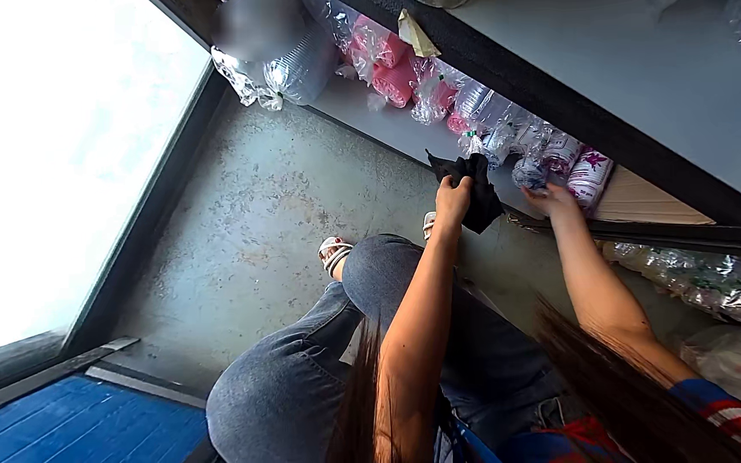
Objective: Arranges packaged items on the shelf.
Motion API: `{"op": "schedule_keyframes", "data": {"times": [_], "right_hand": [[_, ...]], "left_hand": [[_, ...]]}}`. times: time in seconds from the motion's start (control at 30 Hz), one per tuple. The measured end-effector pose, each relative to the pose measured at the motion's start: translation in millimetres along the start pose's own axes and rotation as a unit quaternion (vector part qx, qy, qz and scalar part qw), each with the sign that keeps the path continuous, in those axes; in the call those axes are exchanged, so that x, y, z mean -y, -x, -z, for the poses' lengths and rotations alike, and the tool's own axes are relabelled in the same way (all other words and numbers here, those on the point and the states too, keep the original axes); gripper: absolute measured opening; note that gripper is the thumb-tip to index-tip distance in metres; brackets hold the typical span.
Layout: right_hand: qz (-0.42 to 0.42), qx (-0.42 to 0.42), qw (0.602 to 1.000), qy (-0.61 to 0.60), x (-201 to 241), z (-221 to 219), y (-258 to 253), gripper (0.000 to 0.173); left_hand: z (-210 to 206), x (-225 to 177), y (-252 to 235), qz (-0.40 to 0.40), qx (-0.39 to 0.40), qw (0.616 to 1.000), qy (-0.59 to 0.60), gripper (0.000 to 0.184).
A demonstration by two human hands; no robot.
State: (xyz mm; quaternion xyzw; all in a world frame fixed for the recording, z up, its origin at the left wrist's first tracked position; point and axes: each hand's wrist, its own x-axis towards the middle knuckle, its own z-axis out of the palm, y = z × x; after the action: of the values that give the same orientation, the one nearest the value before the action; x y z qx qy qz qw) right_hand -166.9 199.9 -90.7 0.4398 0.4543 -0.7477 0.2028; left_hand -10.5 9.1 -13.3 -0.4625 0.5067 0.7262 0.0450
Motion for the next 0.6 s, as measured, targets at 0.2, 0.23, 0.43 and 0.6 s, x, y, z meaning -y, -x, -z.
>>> {"op": "schedule_keyframes", "data": {"times": [0.2,0.23,0.43,0.6], "right_hand": [[0.107,-0.016,0.990,-0.095,5.9,-19.5,45.8,0.046],[0.118,-0.011,0.988,-0.102,4.7,-21.3,51.3,0.046],[0.156,0.002,0.978,-0.137,13.4,-17.1,69.6,0.046],[0.152,0.013,0.979,-0.136,17.1,-22.2,78.9,0.045]], "left_hand": [[-0.5,0.7,3.9,-0.007,0.013,0.999,-0.042,0.040],[0.0,-1.7,6.9,-0.001,0.018,0.999,-0.052,0.039],[-17.2,1.5,8.6,0.020,0.061,0.958,-0.279,0.051],[-75.2,8.6,-5.6,0.043,0.187,0.893,-0.406,0.068]]}}
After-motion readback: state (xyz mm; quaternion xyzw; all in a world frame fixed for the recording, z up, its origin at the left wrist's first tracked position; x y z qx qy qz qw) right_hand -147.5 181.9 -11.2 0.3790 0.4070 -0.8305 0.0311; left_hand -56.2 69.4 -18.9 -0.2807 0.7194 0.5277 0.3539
